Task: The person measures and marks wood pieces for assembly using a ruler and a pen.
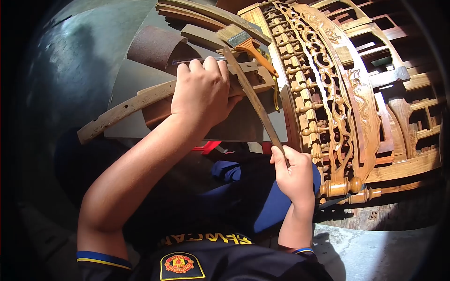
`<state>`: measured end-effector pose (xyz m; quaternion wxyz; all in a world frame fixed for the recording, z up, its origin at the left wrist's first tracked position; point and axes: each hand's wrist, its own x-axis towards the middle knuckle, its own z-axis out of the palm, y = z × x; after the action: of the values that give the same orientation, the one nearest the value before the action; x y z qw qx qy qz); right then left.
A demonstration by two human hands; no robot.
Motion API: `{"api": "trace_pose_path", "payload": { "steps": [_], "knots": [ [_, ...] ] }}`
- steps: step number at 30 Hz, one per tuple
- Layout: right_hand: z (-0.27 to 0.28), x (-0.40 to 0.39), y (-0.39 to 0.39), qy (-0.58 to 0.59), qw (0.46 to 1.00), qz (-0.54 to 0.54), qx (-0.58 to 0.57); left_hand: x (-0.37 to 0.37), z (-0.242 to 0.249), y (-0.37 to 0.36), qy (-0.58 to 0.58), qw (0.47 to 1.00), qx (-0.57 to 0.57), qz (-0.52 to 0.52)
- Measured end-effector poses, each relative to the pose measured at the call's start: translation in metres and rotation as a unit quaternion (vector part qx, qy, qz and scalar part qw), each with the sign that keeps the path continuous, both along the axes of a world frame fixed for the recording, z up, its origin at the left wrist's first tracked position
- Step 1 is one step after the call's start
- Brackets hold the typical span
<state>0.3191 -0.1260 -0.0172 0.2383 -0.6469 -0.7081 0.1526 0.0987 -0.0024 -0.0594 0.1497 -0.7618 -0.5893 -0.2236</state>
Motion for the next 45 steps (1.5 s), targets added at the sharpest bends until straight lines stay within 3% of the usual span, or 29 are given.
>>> {"api": "trace_pose_path", "payload": {
  "steps": [4,10,17,25,32,40,45],
  "knots": [
    [-0.001,0.018,-0.03,-0.01,1.0,0.0,0.005,0.0,0.002,0.0,0.009,1.0,-0.012,0.001],
    [-0.001,-0.018,0.035,-0.09,0.99,0.057,0.093,-0.001,0.008,0.001,0.014,1.0,-0.015,0.023],
    [-0.003,0.006,-0.016,0.01,1.0,0.01,0.009,0.002,0.003,-0.003,-0.002,1.0,-0.017,-0.023],
    [-0.002,-0.025,0.047,0.017,0.998,0.048,0.043,0.002,0.005,-0.004,-0.011,1.0,-0.018,-0.022],
    [0.0,0.003,-0.024,-0.006,0.999,-0.026,0.027,0.001,0.001,-0.004,0.005,1.0,-0.017,-0.015],
    [-0.005,-0.033,0.061,-0.007,0.997,0.05,0.052,0.001,0.002,-0.003,-0.009,0.999,-0.033,-0.008],
    [-0.006,0.007,-0.016,-0.03,0.999,-0.024,0.013,0.003,0.0,-0.003,-0.008,1.0,-0.03,-0.002]
  ]
}}
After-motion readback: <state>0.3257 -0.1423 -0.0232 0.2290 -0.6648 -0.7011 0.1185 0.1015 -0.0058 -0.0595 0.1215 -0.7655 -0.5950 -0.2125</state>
